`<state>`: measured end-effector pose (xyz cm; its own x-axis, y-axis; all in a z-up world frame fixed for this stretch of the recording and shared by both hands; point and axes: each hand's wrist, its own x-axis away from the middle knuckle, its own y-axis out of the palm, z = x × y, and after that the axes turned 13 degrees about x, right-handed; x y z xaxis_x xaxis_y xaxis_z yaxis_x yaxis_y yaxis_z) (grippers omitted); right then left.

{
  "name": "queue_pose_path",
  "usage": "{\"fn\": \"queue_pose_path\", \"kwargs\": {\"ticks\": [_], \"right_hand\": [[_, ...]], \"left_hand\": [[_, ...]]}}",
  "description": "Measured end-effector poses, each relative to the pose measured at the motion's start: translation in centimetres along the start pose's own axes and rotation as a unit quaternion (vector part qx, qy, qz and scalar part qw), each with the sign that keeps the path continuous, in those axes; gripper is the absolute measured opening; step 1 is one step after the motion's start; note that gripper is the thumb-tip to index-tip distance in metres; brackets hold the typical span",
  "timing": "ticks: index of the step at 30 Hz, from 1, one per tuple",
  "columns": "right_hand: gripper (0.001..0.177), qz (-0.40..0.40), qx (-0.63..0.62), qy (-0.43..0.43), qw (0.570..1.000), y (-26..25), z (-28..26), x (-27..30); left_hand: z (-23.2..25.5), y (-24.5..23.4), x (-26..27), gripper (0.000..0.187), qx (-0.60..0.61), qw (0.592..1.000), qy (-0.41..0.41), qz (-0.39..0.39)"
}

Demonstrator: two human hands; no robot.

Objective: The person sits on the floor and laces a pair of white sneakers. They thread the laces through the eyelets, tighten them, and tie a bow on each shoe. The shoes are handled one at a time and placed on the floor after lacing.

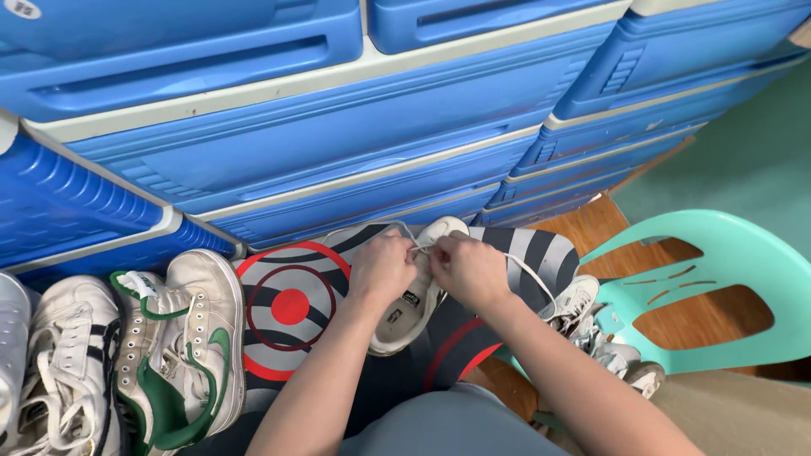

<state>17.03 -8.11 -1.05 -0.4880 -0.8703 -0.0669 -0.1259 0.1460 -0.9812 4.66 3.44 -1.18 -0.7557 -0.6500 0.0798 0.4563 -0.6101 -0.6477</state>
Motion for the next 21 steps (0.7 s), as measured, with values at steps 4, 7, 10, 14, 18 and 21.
{"fn": "queue_pose_path", "kwargs": {"ticks": [4,7,10,14,18,21], "right_hand": [[0.028,0.022,0.016,-0.005,1.000,-0.8,-0.2,-0.5],[0.018,0.022,0.021,-0.025,0.999,-1.2,-0.1,-1.3],[0.014,0.019,-0.030,-0.025,0.999,-2.7,2.3,0.1],[0.016,-0.116,0.051,0.149,0.981,-6.3,9.3,2.5],[0.074,-0.134,0.114,0.158,0.972,-6.1,10.4,1.5],[0.054,-0.044,-0.027,0.021,0.998,-4.2,5.0,-0.4]], "left_hand": [[0.5,0.3,-0.8,0.018,0.012,1.000,0.002,-0.002],[0.9,-0.3,-1.5,0.021,0.018,0.999,-0.027,-0.010],[0.7,-1.0,-1.7,0.024,0.000,0.998,-0.057,-0.010],[-0.8,-3.0,-1.9,0.026,-0.049,0.998,-0.049,0.008],[-0.7,-3.4,-1.9,0.021,-0.063,0.997,-0.041,-0.011],[0.0,-2.8,-1.8,0.017,-0.061,0.998,-0.014,-0.004]]}}
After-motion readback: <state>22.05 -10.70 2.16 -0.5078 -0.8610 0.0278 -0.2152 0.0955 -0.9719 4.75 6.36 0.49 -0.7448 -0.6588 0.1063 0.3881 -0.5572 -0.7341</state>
